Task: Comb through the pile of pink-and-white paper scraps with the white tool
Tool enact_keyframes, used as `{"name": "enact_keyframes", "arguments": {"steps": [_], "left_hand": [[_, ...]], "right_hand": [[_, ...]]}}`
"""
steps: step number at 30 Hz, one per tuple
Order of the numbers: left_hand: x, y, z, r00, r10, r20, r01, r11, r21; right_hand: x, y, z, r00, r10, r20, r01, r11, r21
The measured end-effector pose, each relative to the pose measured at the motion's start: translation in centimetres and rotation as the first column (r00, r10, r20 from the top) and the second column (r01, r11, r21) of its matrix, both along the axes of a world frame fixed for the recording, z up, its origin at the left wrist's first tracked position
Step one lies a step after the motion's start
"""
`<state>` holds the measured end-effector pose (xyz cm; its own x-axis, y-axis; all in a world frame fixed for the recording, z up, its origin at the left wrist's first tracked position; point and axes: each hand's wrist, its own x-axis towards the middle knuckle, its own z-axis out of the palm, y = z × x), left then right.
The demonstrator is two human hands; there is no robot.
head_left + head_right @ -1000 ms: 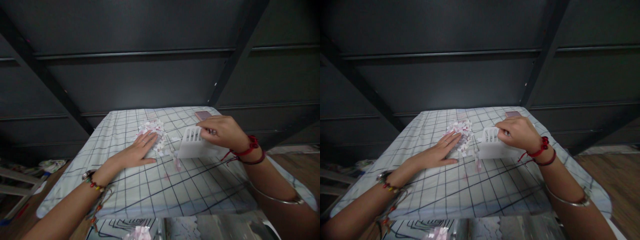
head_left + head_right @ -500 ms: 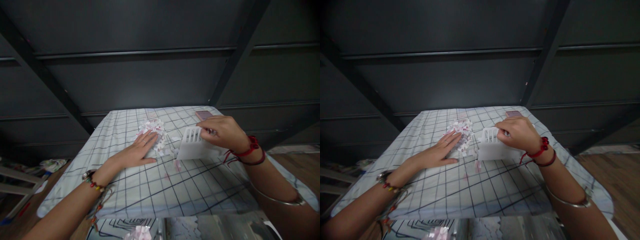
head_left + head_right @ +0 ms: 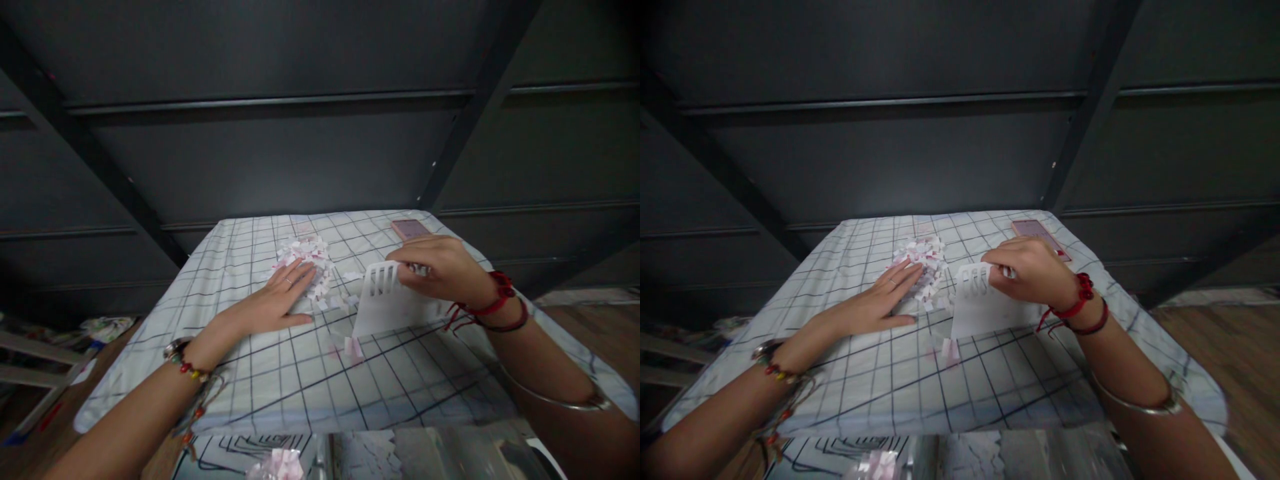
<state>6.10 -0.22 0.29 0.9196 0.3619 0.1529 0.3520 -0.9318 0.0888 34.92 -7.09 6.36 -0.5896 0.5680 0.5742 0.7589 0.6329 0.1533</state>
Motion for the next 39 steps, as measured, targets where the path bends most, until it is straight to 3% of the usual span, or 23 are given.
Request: {"name": "enact_keyframes", "arguments": {"steps": [11,15,20,28,32,39], "left_hand": [[0.1,0.0,0.0,1.000,0.010,-0.021,-0.009,1.000,0.009],[0.1,-0.1,0.2,1.000,0.003,-0.009,-0.003,1.000,0.000],[0.1,-0.1,0.2,1.000,0.007,-0.008,-0.007,1.000,-0.001],[0.1,-0.1,0.2,1.000,0.011,-0.028,-0.010,1.000,0.006],[0.1,-0.1,0.3,0.999,0.017,-0.051,-0.017,1.000,0.007],[-0.1,-0.1,0.0,1.000,0.004,-0.026,-0.004,1.000,-0.001]], "right_hand": [[0.0,-0.2,0.3,0.996,0.094,-0.002,-0.093,0.992,-0.085],[0.4,-0.1,0.3,0.998,0.057,0.040,-0.051,0.990,-0.129],[0.6,-0.2,0.3,1.000,-0.001,0.031,0.003,0.997,-0.077],[0.0,-0.3,0.4,0.989,0.146,0.017,-0.142,0.978,-0.154],[0.3,-0.2,0.3,0.996,0.038,0.076,-0.028,0.991,-0.127],[1.4,0.3,-0.1,0.968,-0.219,0.118,0.214,0.975,0.052]]}}
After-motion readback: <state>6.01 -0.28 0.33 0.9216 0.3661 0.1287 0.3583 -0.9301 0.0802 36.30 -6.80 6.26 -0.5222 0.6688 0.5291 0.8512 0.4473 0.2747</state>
